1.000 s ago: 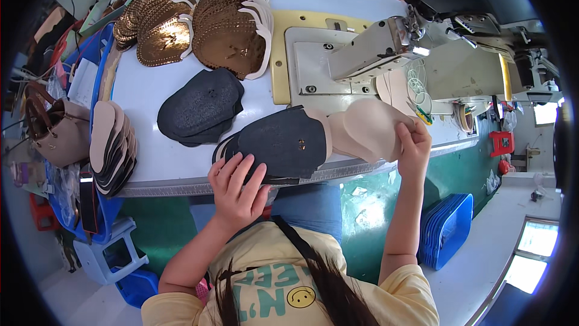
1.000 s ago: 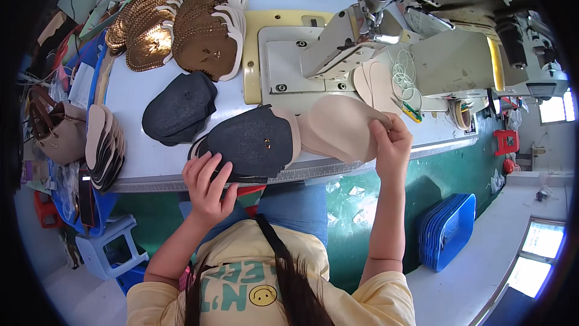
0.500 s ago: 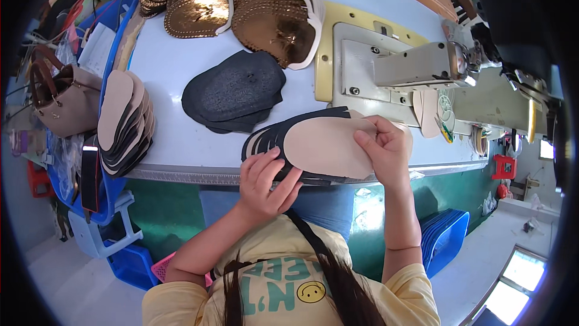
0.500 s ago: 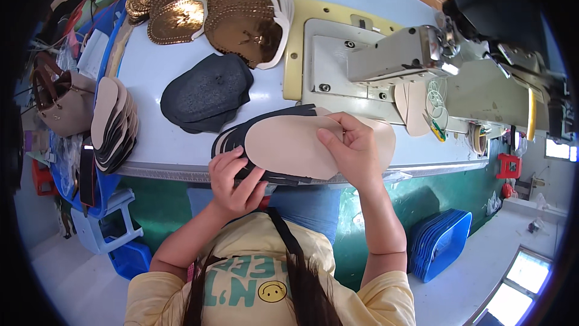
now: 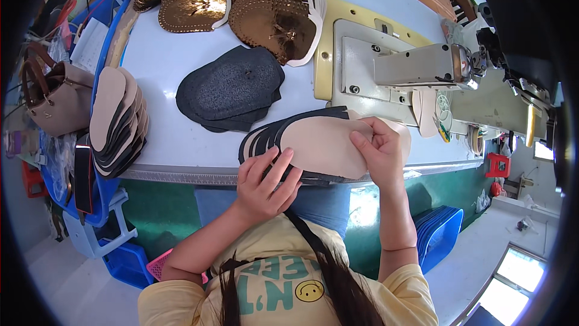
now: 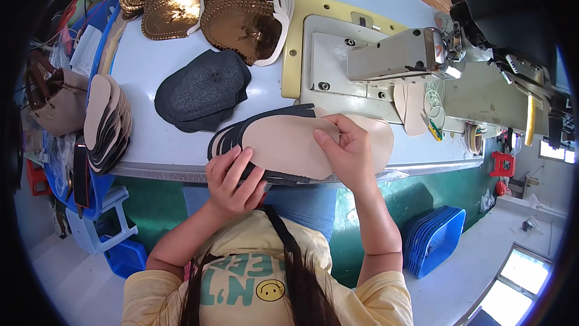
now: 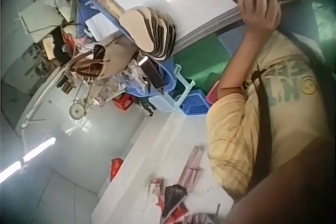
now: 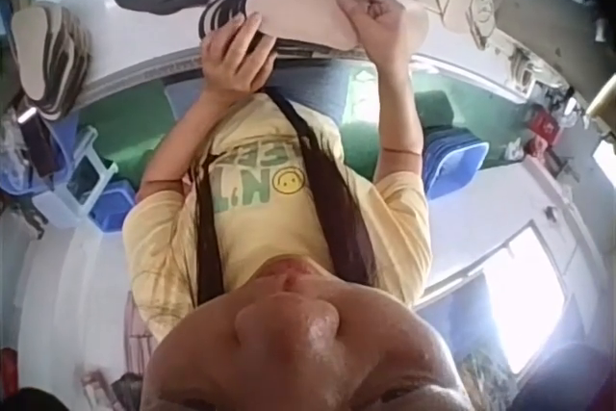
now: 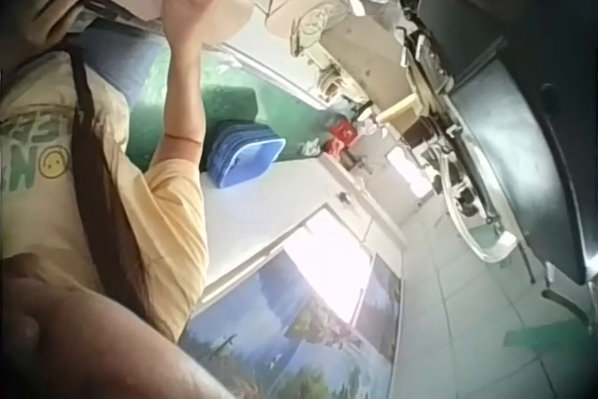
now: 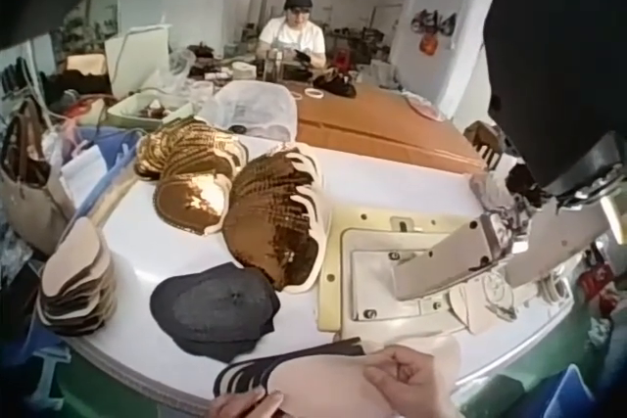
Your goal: Matching, aligning, and stacking shoe upper and insole components at a manufacturing station.
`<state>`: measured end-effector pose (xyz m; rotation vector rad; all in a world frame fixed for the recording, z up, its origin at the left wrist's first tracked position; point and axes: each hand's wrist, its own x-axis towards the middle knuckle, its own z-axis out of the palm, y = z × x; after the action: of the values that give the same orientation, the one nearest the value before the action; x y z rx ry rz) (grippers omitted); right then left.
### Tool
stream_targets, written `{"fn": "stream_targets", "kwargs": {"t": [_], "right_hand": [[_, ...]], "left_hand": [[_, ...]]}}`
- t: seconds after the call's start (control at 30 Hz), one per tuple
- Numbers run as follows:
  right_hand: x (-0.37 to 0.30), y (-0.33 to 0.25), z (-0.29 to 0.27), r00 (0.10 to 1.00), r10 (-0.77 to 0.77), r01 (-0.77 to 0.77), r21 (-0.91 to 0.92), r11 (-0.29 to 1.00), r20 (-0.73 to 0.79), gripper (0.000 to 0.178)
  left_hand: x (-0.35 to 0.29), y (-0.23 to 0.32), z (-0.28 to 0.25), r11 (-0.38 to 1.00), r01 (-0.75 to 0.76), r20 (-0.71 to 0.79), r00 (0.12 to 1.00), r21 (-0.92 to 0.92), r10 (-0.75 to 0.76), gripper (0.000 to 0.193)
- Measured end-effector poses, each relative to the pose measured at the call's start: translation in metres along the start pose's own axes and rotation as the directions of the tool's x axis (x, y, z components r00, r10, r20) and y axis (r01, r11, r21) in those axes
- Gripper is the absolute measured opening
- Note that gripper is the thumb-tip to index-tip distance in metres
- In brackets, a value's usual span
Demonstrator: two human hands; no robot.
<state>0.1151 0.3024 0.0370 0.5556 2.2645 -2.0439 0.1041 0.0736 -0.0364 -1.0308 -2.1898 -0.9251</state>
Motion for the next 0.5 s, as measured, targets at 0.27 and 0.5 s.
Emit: {"fn": "stream_targets", "kwargs": {"t": [0.27,0.5], "right_hand": [[0.0013,0.0039,-0.002,0.997,-0.078,0.079,0.07,0.994,-0.025,0.026],[0.0022,0.0071,-0.0002,0.996,-0.077,0.074,-0.079,0.994,-0.044,0.037]], "left_hand": [[0.0014,0.0014,-0.0011,1.0,0.004,0.049,0.999,0.024,-0.006,0.026],[0.0021,0.0035,-0.0008,0.999,0.044,0.058,0.997,0.001,-0.044,0.044]]}}
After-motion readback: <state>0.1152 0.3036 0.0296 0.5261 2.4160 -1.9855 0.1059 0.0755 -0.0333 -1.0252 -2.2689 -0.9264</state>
